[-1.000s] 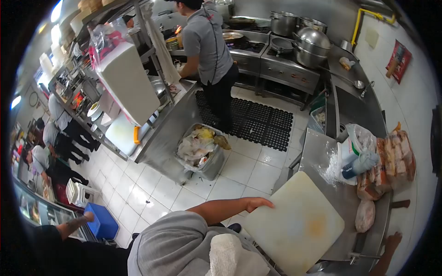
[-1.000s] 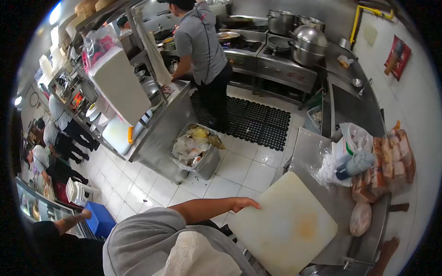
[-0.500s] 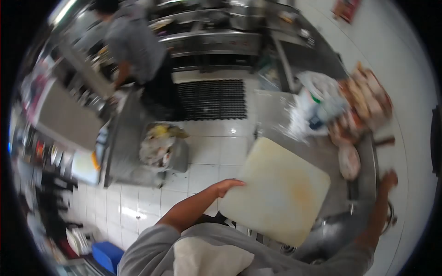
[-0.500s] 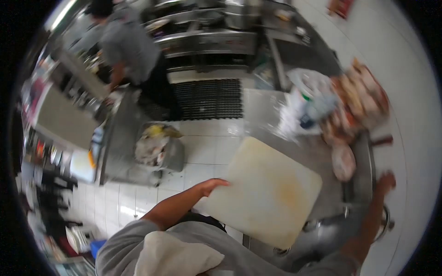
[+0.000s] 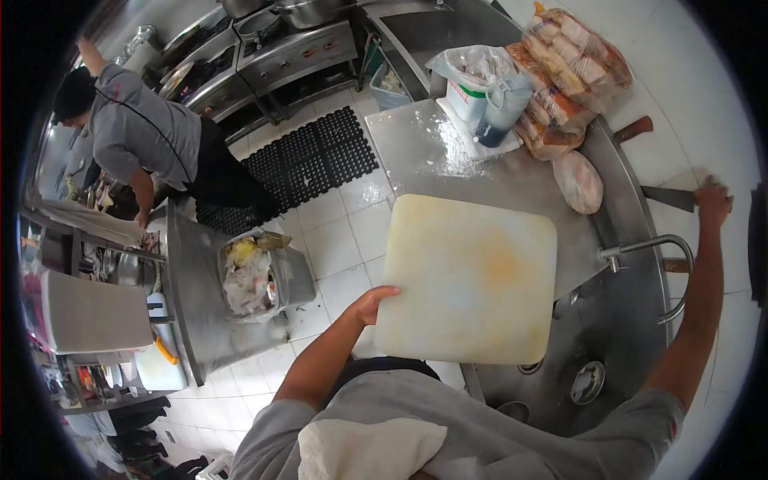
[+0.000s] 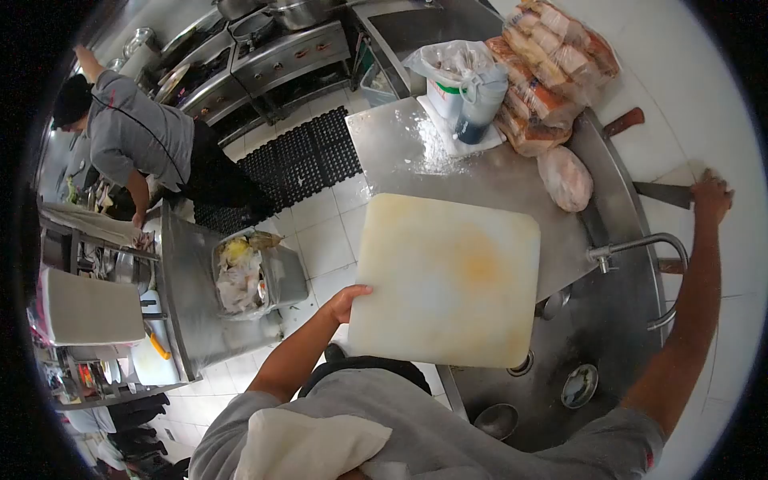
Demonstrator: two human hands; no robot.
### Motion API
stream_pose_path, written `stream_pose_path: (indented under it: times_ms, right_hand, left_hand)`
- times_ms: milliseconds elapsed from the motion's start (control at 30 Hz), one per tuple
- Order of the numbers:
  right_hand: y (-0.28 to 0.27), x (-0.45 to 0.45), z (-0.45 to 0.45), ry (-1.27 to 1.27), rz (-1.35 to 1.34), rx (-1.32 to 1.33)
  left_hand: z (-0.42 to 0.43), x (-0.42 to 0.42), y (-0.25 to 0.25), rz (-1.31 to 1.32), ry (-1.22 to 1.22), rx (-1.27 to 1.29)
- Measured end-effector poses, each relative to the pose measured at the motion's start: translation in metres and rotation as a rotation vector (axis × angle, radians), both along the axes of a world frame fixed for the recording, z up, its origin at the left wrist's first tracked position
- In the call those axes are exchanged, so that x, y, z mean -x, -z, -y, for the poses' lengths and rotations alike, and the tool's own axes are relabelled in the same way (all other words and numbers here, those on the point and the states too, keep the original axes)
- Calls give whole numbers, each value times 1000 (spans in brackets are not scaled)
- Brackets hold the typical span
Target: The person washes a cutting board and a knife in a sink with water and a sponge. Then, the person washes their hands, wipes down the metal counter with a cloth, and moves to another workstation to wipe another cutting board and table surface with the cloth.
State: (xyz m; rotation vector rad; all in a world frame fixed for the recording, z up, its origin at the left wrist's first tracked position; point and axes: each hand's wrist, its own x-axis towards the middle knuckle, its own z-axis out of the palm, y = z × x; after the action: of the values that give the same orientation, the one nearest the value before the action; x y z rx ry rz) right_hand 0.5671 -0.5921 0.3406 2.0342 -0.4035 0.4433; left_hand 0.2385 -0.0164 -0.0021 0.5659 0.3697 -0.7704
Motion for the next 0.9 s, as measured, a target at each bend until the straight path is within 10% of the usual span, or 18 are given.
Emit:
stream_pose_path:
  times_ms: [367, 467, 633, 733, 767, 900]
  right_hand:
    - [-142, 136, -9, -28, 188, 283]
    - [-148, 195, -74, 126, 300, -351]
    - [-66, 250, -12, -437, 275, -718]
    - [-28, 318, -171, -161, 303, -1223]
    - [17, 330, -165, -487, 447, -1410]
    - [67, 390, -339, -416, 278, -2008]
  left_hand:
    - [-5, -7, -10, 53, 46, 115]
    - [-14, -14, -33, 131, 6, 19]
    - [-62, -25, -86, 272, -32, -89]
    - [-116, -23, -112, 284, -66, -184]
    - [-137, -23, -119, 289, -39, -184]
    - [-236, -19, -131, 199, -143, -291]
